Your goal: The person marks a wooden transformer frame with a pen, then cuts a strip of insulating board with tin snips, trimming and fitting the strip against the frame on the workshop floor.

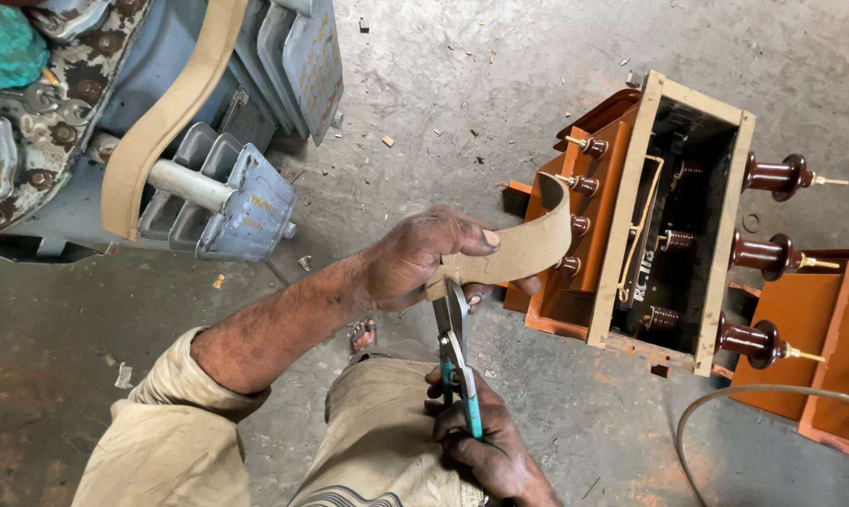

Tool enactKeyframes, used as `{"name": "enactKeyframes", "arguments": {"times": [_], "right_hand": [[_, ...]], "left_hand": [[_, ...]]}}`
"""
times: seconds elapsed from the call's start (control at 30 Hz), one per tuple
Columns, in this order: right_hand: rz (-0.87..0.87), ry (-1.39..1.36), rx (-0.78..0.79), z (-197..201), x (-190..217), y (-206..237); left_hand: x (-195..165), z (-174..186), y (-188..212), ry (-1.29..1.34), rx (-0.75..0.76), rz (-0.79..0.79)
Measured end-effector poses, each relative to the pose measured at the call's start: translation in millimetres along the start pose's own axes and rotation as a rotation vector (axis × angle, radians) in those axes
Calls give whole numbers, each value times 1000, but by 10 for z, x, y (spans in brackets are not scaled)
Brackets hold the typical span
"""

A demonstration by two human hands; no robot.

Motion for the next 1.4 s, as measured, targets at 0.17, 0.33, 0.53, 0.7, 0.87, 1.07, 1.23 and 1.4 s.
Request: {"name": "enactKeyframes", "arguments": {"times": [0.17, 0.33, 0.53, 0.7, 0.87, 1.07, 1.23, 1.4], "right_hand": [[-20, -3, -19, -32, 15, 11], [-283, 3, -180, -42, -185, 16], [62, 296, -219, -39, -187, -3], [110, 336, -287, -6, -250, -24], [-128, 204, -326, 15, -425, -1], [154, 144, -342, 60, -368, 174], [128, -57, -451, 266, -426, 295], [76, -344, -426, 788, -520, 311]], "left_hand": [[27, -8, 20, -22, -18, -1], [30, -39, 50, -17, 22, -10], [-21, -75, 106, -95, 31, 28], [-64, -76, 136, 58, 42, 15], [-59, -24, 98, 338, 74, -26], [-50, 32, 103, 94, 12, -231], [232, -47, 103, -1, -36, -279], [879, -443, 287, -79, -4, -250]]}}
Point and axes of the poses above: each hand's wrist, its own y-axis away from the middle knuckle, its own z-axis out of the back of the hand, x = y × z, the point moved 4 cm from there along -y, towards the middle knuckle, and after that the axes turned 11 degrees about -z, right-handed, at the moved point
